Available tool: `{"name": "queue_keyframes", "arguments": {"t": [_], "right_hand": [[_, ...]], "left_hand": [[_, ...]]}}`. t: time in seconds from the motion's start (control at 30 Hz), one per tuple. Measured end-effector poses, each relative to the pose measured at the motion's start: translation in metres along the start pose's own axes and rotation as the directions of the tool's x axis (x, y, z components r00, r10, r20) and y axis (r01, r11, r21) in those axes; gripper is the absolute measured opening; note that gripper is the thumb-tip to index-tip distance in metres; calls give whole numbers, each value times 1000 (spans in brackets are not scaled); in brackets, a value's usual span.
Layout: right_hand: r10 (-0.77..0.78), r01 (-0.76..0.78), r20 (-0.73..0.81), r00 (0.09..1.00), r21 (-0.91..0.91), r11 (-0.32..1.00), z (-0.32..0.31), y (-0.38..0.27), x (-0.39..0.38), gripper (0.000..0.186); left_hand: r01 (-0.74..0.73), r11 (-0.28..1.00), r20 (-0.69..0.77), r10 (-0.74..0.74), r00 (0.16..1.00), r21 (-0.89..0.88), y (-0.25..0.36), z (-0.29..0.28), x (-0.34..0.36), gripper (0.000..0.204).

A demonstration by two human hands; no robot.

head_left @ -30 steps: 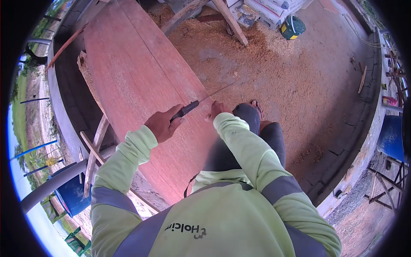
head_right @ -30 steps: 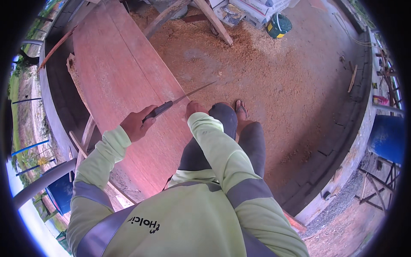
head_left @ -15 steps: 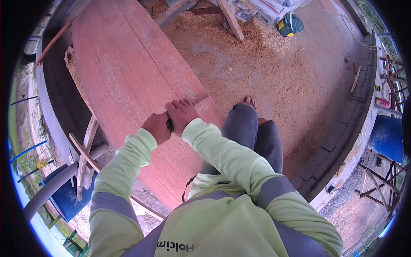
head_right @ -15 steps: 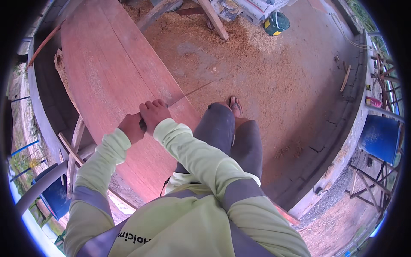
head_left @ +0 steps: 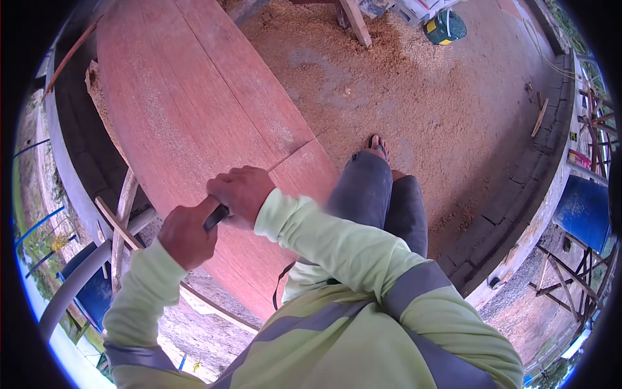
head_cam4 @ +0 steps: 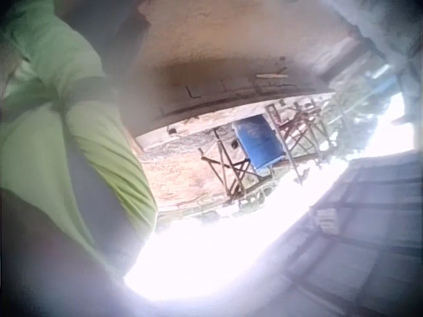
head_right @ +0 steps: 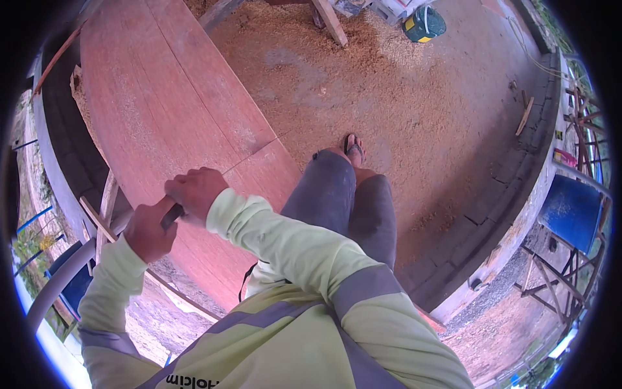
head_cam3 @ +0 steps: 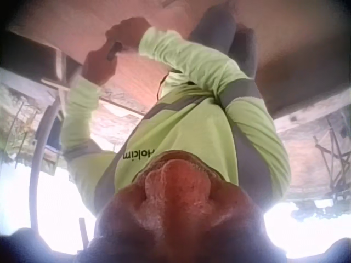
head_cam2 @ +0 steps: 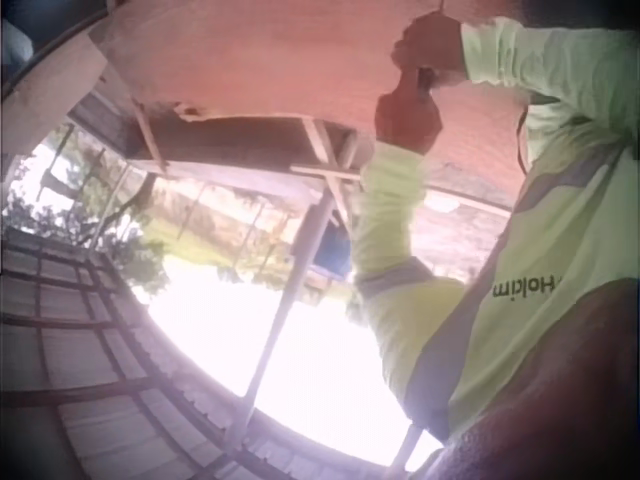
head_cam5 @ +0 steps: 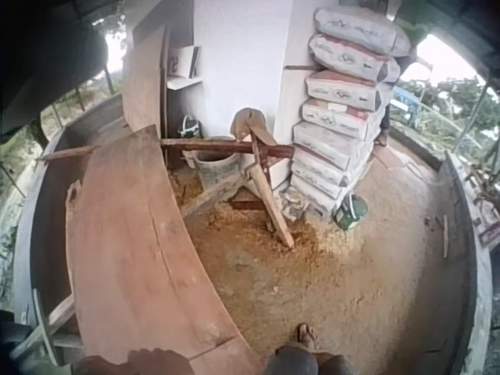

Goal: The person uses an L-square and a pencil to mark a line across a plywood board. They then pick up a hand saw and begin cutting the board along the marked line while holding it in place by hand.

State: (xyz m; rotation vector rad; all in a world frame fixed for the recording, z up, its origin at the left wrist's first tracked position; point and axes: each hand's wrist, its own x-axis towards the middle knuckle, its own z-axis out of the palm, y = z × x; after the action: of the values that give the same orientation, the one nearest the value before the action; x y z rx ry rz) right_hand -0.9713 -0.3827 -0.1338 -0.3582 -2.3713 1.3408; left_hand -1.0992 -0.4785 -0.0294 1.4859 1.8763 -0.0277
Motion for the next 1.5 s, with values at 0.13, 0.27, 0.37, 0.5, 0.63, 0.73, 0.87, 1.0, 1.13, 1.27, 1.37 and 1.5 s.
{"name": "queue_keyframes", "arguments": {"t": [0.13, 0.27, 0.37, 0.5, 0.63, 0.73, 0.87, 1.0, 1.13, 1.27, 1.37, 1.5], "right_hand": [[159, -152, 32, 987, -154, 976, -18, 79, -14, 31], [57, -57, 9, 998, 2, 998, -6, 1, 0, 32], [-23, 23, 1, 1000, 60, 998, 13, -75, 22, 34], [-3, 4, -19, 1000, 64, 998, -8, -23, 8, 32], [184, -184, 5, 983, -45, 982, -14, 66, -18, 34], [92, -91, 35, 995, -32, 995, -10, 38, -12, 33], [-4, 18, -101, 995, 146, 989, 5, -58, 15, 34], [-63, 74, -76, 995, 164, 984, -8, -12, 0, 33], [93, -93, 10, 996, 25, 995, -22, 52, -11, 36], [35, -29, -50, 998, 112, 993, -26, -25, 7, 36], [12, 0, -61, 998, 193, 981, -22, -59, 20, 37], [107, -109, 26, 994, 87, 990, -16, 16, -3, 37]], "left_hand": [[76, 996, 64, -78, 995, 41, 13, 42, 85, 38], [78, 997, 133, -81, 988, 28, 12, -18, 11, 42], [129, 991, 126, -134, 983, 45, 28, -75, -62, 50], [126, 990, 81, -131, 988, 54, 31, -34, -14, 37], [125, 989, 85, -131, 988, 74, 22, 26, 83, 32], [176, 976, 149, -194, 970, 128, 37, 1, 42, 39], [155, 978, 107, -171, 979, 142, 59, -73, -38, 44], [192, 978, 135, -201, 970, 77, 47, -33, -8, 39], [219, 955, 122, -246, 962, 198, 44, 7, 60, 38], [209, 965, 190, -238, 953, 159, 61, -60, 0, 38], [179, 971, 197, -209, 958, 159, 77, -93, -31, 43], [177, 970, 141, -201, 969, 169, 42, -11, 34, 41]]}}
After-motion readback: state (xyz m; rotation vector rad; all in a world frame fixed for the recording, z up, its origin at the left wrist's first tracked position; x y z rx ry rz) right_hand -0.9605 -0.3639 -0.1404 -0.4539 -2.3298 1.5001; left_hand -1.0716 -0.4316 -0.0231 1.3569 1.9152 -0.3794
